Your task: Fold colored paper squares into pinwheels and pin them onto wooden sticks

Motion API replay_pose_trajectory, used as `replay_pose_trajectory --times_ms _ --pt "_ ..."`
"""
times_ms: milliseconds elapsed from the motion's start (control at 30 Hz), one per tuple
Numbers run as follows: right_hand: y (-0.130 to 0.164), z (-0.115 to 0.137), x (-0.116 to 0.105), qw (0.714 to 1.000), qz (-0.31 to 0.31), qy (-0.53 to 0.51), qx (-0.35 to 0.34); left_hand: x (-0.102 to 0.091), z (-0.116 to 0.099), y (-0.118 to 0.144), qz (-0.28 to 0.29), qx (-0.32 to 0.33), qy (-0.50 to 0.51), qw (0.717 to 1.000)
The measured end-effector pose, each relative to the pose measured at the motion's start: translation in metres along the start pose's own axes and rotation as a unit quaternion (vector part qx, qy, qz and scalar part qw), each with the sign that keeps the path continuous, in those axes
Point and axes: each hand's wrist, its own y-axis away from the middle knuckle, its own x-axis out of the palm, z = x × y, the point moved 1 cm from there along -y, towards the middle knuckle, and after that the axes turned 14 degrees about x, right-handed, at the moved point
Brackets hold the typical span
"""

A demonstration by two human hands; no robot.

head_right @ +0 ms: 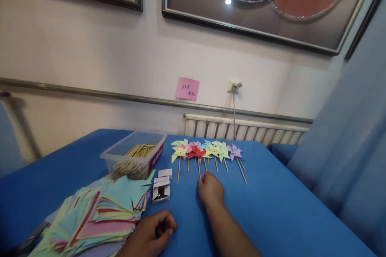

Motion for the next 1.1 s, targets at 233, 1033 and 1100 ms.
replay_pose_trajectory --times_ms 233,1033,1100 --pt "-0.001 0.0006 0.0008 1.0 -0.001 0.018 0.0 0.0011 0.0015 0.0019 0.02 0.015 -0.051 0.998" --pt "0.0003 -0.0019 0.0039 0.999 -0.003 0.031 -0.002 0.0027 0.0057 0.0046 0.022 0.032 -0.061 0.997" --pt "0.0 -0.0018 0.0033 1.0 -0.004 0.021 -0.003 0.0024 0.0053 0.0047 0.023 0.032 -0.066 0.997"
